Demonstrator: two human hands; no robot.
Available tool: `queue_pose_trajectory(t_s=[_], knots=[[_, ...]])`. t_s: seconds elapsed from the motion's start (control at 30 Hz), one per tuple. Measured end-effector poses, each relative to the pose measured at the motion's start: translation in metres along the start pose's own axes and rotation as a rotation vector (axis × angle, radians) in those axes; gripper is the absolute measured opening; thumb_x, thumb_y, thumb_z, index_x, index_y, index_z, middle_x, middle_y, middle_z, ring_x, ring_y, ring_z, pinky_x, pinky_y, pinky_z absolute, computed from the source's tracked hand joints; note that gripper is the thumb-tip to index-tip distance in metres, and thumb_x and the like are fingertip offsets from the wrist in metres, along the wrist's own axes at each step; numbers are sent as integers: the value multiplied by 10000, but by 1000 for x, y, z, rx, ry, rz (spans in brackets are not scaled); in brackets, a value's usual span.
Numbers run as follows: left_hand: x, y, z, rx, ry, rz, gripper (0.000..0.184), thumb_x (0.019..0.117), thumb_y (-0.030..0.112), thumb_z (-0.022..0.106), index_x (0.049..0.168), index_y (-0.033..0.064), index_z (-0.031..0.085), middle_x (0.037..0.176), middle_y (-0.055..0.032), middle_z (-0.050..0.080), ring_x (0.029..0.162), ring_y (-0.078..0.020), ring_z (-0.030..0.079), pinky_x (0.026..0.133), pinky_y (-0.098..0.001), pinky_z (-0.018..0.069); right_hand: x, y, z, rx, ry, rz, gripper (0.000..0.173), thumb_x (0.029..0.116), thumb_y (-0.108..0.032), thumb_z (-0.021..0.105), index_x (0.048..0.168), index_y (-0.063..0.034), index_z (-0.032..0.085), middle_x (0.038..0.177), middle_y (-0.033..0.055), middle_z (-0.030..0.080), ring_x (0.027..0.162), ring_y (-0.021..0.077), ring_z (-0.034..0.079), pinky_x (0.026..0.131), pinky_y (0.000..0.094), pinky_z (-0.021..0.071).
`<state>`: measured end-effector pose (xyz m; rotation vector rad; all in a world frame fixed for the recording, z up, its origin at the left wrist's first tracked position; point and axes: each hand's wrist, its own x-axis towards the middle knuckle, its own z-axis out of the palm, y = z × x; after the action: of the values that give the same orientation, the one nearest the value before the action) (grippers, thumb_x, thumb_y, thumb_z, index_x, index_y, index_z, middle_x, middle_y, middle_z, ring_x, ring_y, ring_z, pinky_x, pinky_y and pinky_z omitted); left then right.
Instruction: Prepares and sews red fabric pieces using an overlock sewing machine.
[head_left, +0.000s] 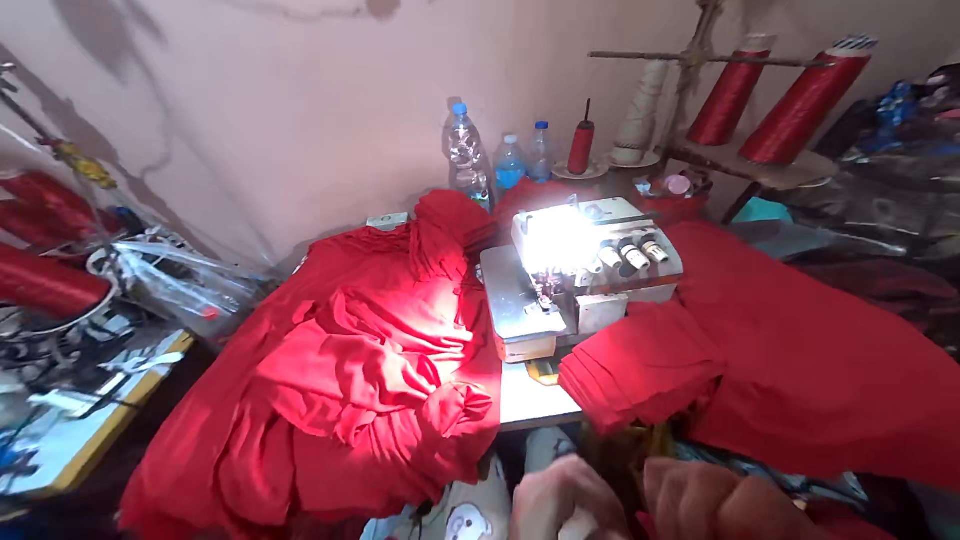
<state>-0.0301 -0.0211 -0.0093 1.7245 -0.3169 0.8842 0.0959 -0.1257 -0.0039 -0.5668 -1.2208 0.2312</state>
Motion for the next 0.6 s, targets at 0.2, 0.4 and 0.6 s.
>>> queue_pose_trajectory(t_s=[0.2,0.4,0.6], knots=[[4,-16,22,146,285,99,255,1063,316,543,1150,90,623,1140,52,636,1140,48,566,1011,-171,465,-2,34,24,-200,94,-142,331,1098,-373,428,1010,-200,696,1137,-96,720,1217,77,596,1105,268,411],[2,-33,23,64,541,73,122,1059,199,544,1082,192,663,1136,125,670,1156,10,597,1020,-198,477,1,56,27,-382,118,-21,226,1056,-368,552,1026,-225,724,1301,-127,653,1296,49,544,1086,228,449],[-7,-47,0,264,661,163,224,1099,353,415,972,248,565,1026,129,635,1081,-17,608,969,-199,482,0,68,33,-477,119,46,311,1081,-348,490,872,-129,561,863,-47,594,935,-20,580,884,140,455]])
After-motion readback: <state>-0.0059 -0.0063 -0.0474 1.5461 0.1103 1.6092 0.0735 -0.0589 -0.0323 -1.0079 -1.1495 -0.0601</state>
